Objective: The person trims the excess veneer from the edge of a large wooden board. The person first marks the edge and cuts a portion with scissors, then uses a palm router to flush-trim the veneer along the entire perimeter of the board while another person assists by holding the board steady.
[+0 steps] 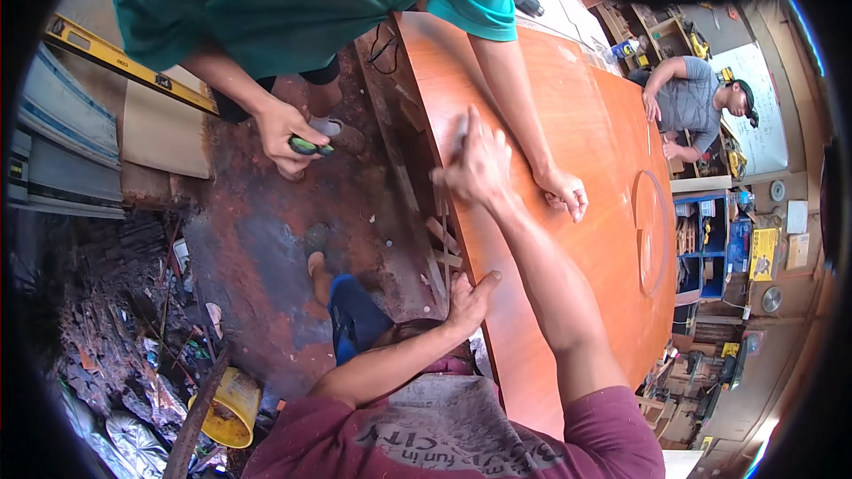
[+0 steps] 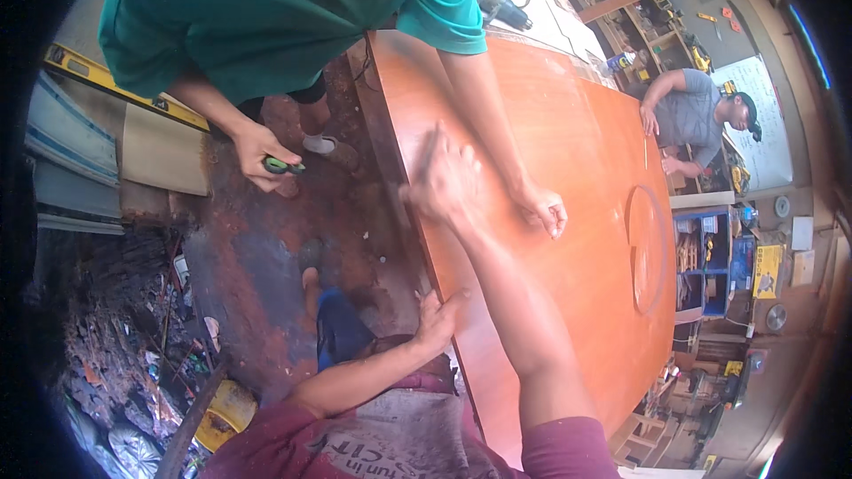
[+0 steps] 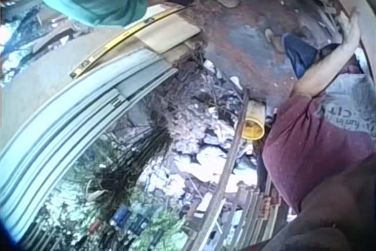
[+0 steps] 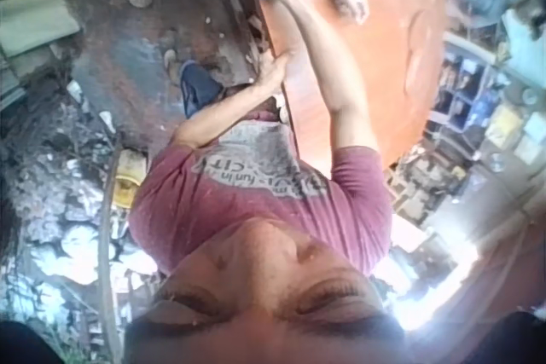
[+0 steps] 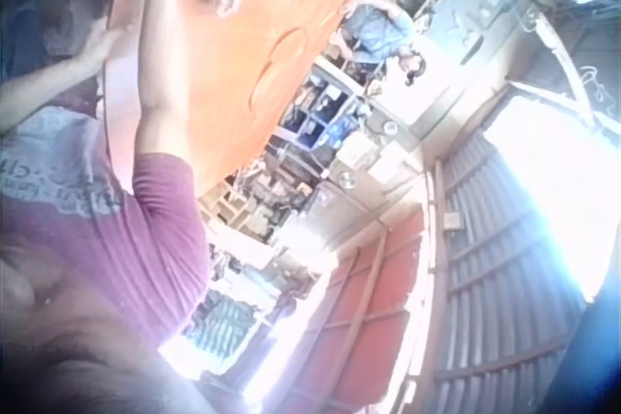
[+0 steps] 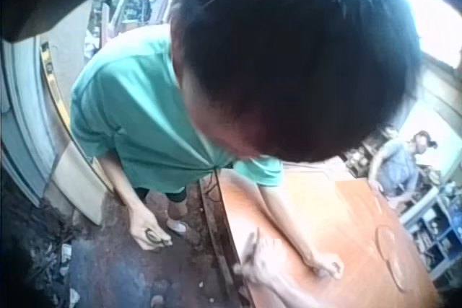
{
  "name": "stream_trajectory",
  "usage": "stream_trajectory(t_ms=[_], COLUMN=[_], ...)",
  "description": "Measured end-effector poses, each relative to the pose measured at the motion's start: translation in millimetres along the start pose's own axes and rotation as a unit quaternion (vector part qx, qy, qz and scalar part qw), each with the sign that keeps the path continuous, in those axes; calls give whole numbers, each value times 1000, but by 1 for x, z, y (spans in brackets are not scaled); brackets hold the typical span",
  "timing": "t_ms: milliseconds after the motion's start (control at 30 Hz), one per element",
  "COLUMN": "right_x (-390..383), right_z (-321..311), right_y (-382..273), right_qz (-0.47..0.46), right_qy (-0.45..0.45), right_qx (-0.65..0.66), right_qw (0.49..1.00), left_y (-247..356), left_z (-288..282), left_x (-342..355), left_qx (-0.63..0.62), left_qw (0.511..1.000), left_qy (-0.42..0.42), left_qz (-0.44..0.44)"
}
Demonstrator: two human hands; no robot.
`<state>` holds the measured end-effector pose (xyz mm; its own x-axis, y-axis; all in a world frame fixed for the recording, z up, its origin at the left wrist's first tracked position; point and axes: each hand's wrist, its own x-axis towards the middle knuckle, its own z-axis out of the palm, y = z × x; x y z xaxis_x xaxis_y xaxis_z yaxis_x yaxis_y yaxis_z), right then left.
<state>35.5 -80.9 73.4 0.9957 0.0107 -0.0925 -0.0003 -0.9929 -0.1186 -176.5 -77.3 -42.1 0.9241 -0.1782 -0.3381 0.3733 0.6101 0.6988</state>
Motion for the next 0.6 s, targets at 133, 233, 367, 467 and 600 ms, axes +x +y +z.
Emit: stream_trajectory(t_ms=[133,233,367,467,600], right_x=[16,-32,-19,62,150], right_z=[5,9,4,-1,-1], right_y=[-12,3,-1,-25,-54], right_qz=[-15,-15,-20,-19,-14], right_qy=[3,-70,-46,-43,-45], right_qx=[17,-20,-17,20,15], right_qw=[1000,997,999,999,999], left_y=[1,4,7,-9,-18], left_z=[0,-9,-7,-6,-5], left_x=[-4,0,-3,2,2], left_qx=[-54,4,21,10,15], left_qw=[997,998,998,1000,998], left_qy=[17,10,1,-9,3], left_qz=[-50,-70,-58,29,60])
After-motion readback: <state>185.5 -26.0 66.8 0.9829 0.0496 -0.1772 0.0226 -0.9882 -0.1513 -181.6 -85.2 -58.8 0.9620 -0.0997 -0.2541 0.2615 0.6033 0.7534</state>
